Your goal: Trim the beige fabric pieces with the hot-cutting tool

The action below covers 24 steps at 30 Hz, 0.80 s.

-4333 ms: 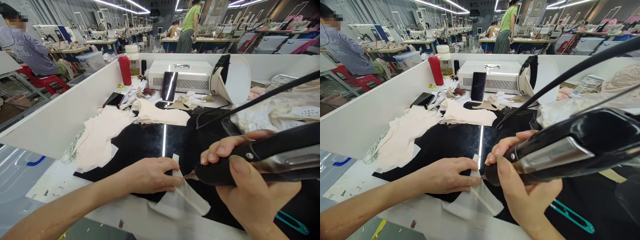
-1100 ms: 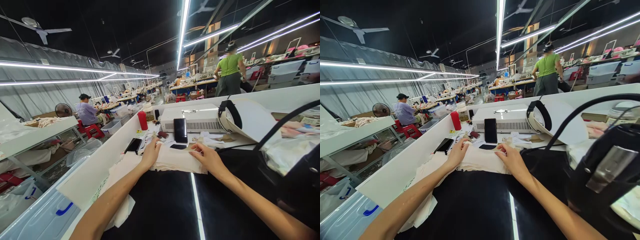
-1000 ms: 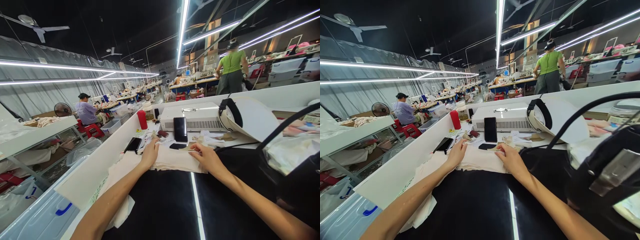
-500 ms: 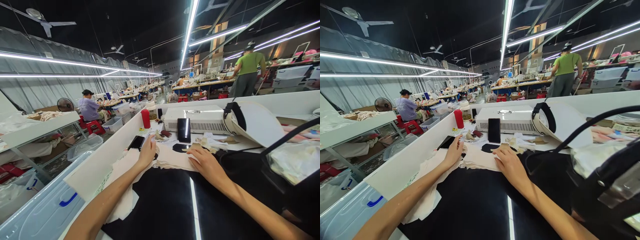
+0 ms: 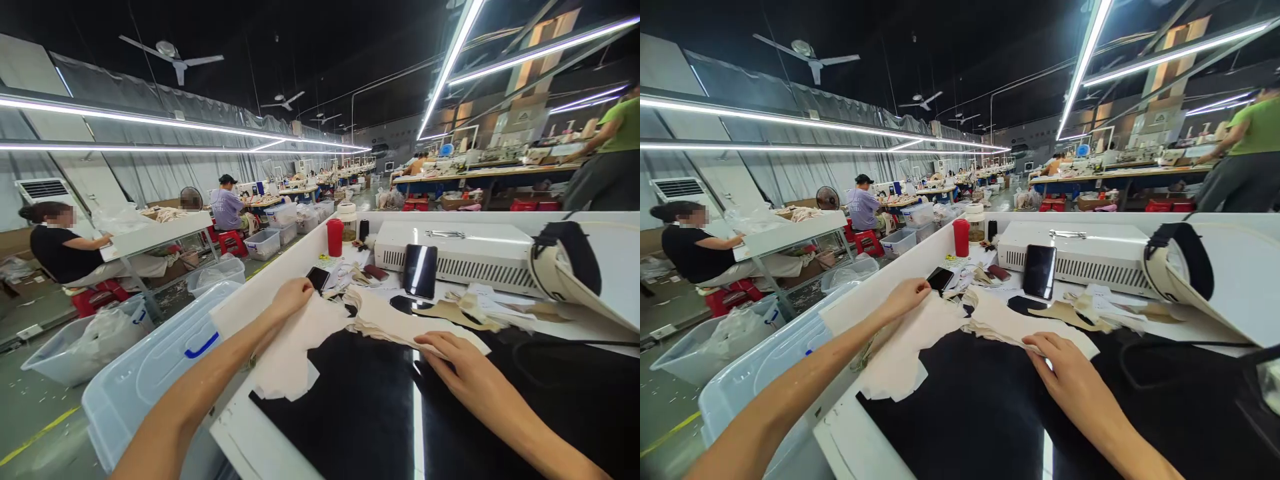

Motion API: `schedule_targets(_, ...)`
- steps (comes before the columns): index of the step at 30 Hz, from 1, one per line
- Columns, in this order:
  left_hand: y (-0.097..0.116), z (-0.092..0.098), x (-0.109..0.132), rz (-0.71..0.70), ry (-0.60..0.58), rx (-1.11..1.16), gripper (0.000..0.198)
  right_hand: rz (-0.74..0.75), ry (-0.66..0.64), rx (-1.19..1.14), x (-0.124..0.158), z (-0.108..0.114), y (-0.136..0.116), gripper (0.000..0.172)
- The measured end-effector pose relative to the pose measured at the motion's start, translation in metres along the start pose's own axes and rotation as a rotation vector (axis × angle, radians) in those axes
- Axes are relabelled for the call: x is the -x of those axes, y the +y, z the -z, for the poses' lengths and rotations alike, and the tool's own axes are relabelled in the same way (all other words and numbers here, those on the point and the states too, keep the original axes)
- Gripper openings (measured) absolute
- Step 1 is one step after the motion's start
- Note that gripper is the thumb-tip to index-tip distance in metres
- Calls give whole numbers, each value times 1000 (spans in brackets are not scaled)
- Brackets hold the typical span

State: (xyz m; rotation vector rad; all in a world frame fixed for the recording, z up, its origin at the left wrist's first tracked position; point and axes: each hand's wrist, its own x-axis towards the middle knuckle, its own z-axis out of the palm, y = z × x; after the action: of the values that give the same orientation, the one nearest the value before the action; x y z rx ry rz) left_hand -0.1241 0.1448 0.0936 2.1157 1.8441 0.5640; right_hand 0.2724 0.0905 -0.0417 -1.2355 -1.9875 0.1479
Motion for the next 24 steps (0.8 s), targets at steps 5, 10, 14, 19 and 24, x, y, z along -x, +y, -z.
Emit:
schedule_targets(5, -31, 8, 21, 180, -8, -117, 41, -9, -31, -62, 11, -3, -20, 44)
schedule_targets(10, -29, -7, 25, 216, -2, -163, 41, -7, -102, -92, 21, 7, -43, 38)
schedule_targets(14, -24, -6, 27, 212, 20, -181, 41, -50, -170, -162, 29, 15, -60, 34)
schedule_targets(19, -23, 2, 36, 202, 88, -183, 40, -59, -238, -264, 31, 23, -85, 31)
schedule_targets(24, -18, 17, 40, 135, 165, -139, 31, -54, -334, -326, 31, 32, -112, 21)
